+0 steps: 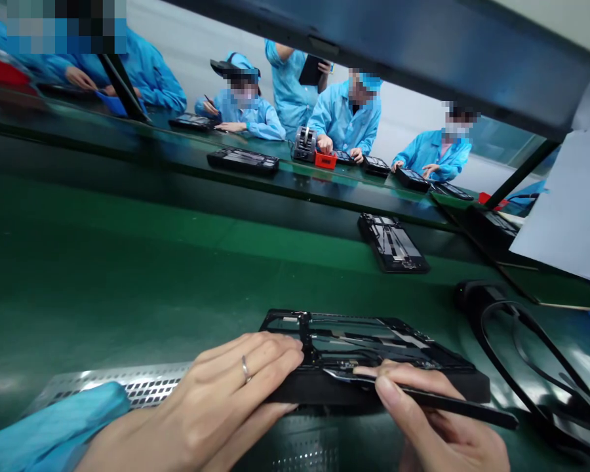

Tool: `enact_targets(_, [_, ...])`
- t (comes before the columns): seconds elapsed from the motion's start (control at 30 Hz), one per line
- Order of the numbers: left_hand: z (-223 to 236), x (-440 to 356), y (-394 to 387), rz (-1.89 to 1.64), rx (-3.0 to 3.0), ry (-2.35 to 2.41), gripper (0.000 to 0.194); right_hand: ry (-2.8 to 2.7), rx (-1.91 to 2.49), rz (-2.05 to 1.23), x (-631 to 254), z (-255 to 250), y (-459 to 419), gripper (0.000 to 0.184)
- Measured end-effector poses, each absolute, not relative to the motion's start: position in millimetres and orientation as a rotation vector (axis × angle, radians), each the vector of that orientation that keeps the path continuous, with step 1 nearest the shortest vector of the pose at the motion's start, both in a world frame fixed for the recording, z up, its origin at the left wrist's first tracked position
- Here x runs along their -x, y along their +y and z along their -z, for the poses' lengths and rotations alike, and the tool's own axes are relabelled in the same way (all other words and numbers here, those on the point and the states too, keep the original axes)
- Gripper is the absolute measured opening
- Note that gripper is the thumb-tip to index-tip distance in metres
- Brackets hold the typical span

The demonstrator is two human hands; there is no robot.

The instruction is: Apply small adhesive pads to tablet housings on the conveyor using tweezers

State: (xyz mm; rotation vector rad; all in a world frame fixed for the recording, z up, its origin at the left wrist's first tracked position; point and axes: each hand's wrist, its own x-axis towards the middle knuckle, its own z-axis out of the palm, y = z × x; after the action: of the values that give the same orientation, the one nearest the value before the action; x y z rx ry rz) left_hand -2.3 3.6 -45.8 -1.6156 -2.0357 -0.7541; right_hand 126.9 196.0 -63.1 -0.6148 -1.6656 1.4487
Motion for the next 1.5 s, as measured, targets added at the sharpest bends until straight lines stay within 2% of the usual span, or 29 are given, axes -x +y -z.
enact_targets(0.2, [42.1, 5.8, 7.6, 0.752, 1.649, -2.047, 0.017, -1.651, 0.641, -1.394, -122.6, 58.7, 191.2, 0.018])
enact_targets(0.37, [41.5, 5.6, 9.6, 0.766, 1.617, -2.028, 0.024, -1.647, 0.660, -1.394, -124.1, 57.7, 191.9, 0.016])
enact_targets(0.53, [43.9, 5.0, 8.7, 0.746, 1.618, -2.046, 0.017, -1.588, 0.725, -1.441, -126.7, 59.3, 192.7, 0.018])
enact_targets(0.73, [41.5, 4.2, 6.9, 0.728, 1.616, -2.044, 0.015, -1.616, 0.684, -1.340, -125.0, 59.4, 191.6, 0.015])
enact_targets(0.93, [39.6, 4.4, 8.6, 0.781, 1.595, -2.001, 0.033, -1.658, 0.685, -1.359, -127.0, 57.9, 191.8, 0.015])
enact_targets(1.3, [45.1, 4.4, 6.9, 0.782, 1.637, -2.035, 0.018, -1.707, 0.648, -1.401, -124.2, 55.5, 191.2, 0.014])
enact_targets(1.5, [38.7, 3.9, 5.3, 0.761, 1.683, -2.095, 0.022, -1.727, 0.662, -1.405, -124.6, 55.7, 195.1, 0.016])
